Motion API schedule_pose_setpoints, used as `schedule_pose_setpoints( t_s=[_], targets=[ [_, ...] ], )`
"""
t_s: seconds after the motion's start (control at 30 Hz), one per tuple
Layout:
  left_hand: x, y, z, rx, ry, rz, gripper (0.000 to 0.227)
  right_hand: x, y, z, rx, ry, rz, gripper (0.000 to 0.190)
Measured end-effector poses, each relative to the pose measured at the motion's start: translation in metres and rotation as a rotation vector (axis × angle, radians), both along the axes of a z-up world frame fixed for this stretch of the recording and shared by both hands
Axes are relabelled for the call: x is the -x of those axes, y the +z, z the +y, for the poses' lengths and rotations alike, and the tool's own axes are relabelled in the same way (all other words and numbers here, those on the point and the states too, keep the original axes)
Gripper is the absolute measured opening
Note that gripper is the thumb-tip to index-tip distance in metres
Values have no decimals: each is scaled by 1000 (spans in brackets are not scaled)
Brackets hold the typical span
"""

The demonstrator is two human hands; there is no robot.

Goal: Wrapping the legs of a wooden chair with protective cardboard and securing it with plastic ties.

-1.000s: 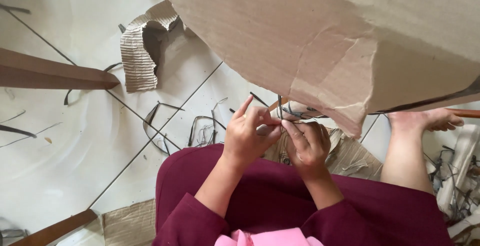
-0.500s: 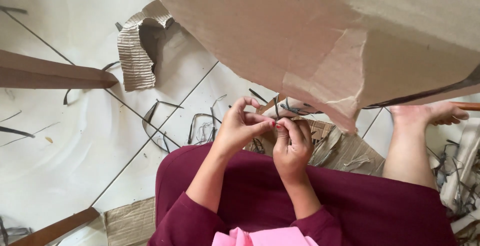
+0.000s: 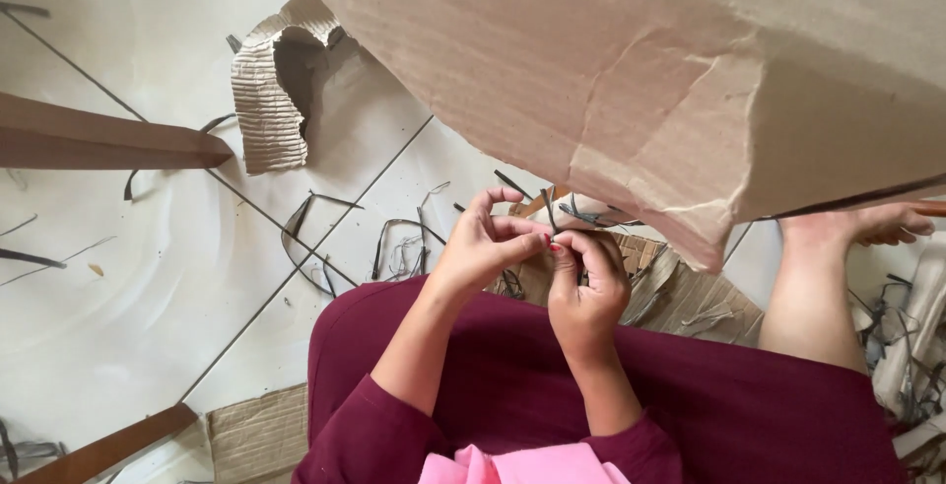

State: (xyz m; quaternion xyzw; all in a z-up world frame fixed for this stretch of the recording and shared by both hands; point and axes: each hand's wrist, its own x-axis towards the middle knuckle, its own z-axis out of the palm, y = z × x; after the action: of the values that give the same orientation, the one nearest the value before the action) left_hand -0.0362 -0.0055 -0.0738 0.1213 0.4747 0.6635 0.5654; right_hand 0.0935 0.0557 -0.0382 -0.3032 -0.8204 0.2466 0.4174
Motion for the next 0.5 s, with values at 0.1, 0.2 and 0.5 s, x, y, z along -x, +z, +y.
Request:
schedule_pose_setpoints(
  t_s=[0.1,0.2,0.5],
  targets=[
    [3,7,-1,17,-13,17,69,3,9,-4,37,-10,-5,5],
    [4,2,-1,0,-17,5,66,2,10,-6,85,-13,0,4],
    [-6,-29,5,-44,-5,36,60,-2,-1,-8,145,-49,39,6]
  ],
)
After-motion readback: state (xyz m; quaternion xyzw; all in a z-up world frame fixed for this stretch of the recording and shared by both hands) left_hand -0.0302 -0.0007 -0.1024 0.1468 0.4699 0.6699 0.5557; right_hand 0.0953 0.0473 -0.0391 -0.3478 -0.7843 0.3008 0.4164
